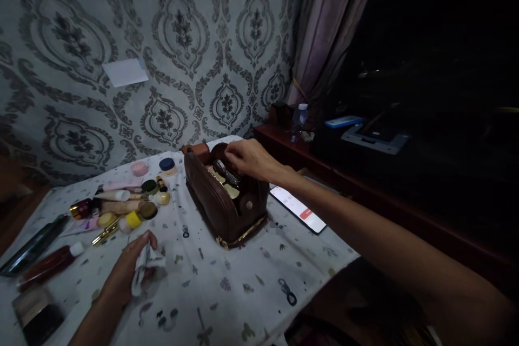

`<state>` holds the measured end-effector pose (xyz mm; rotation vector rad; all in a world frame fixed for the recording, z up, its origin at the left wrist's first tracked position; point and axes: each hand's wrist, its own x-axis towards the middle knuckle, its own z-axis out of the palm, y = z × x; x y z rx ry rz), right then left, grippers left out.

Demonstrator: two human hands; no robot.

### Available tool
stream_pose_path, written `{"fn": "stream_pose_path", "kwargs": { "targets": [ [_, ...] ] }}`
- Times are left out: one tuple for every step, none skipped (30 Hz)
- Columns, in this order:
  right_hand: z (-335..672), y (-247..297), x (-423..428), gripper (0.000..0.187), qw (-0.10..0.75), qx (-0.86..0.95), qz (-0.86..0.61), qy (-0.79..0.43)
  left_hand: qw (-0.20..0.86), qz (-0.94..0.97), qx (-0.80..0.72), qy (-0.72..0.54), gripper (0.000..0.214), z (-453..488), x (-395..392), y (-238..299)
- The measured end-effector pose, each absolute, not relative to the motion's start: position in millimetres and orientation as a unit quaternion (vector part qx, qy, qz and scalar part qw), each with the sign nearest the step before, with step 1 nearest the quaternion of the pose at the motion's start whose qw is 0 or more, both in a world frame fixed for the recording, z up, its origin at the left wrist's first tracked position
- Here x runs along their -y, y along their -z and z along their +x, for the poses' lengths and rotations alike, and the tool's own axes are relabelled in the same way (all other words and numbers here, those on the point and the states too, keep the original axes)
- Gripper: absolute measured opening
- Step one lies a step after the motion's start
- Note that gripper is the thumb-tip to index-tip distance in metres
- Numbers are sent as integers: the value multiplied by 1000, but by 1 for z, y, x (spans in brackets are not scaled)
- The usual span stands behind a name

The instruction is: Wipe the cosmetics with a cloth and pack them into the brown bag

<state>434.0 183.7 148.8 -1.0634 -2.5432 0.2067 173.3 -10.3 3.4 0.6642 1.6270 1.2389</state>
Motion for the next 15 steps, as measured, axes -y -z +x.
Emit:
{"fn": "stream_pose_path", "kwargs": {
  "targets": [
    [436,-148,-180,25,185,908,-369,-78,476,273,-664,-508,60,172,10,-2],
    [439,-146,-176,24,175,913,-359,-80,475,274,-663,-510,59,171,10,-1],
    [441,-143,-171,22,156,920,-349,-83,473,276,-662,-512,59,171,10,0],
    [444,-138,-166,22,130,928,-339,-86,471,278,-661,-514,58,170,11,1],
    [447,-133,-160,23,98,935,-329,-91,469,280,-660,-516,58,170,11,2],
    [451,-127,-153,26,65,940,-320,-96,469,281,-659,-516,57,169,11,3],
    [455,-120,-146,27,38,946,-306,-101,471,282,-658,-516,57,169,11,3],
    [459,-114,-138,28,29,951,-292,-100,473,281,-657,-515,57,170,11,3],
    [463,-107,-130,27,34,957,-276,-88,474,281,-657,-515,57,170,11,3],
    [467,-101,-123,27,51,961,-264,-65,474,280,-657,-515,57,170,11,3],
    [472,-94,-116,27,78,962,-258,-44,471,280,-657,-517,57,171,11,2],
    [475,-88,-110,25,104,962,-250,-31,468,282,-657,-520,57,172,10,2],
    [479,-83,-106,22,133,960,-246,-23,465,286,-656,-521,56,173,10,2],
    [481,-78,-102,19,164,956,-243,-22,461,291,-657,-521,56,174,10,2],
    [484,-74,-98,16,193,951,-241,-27,458,293,-659,-519,55,175,10,2]
  ]
}}
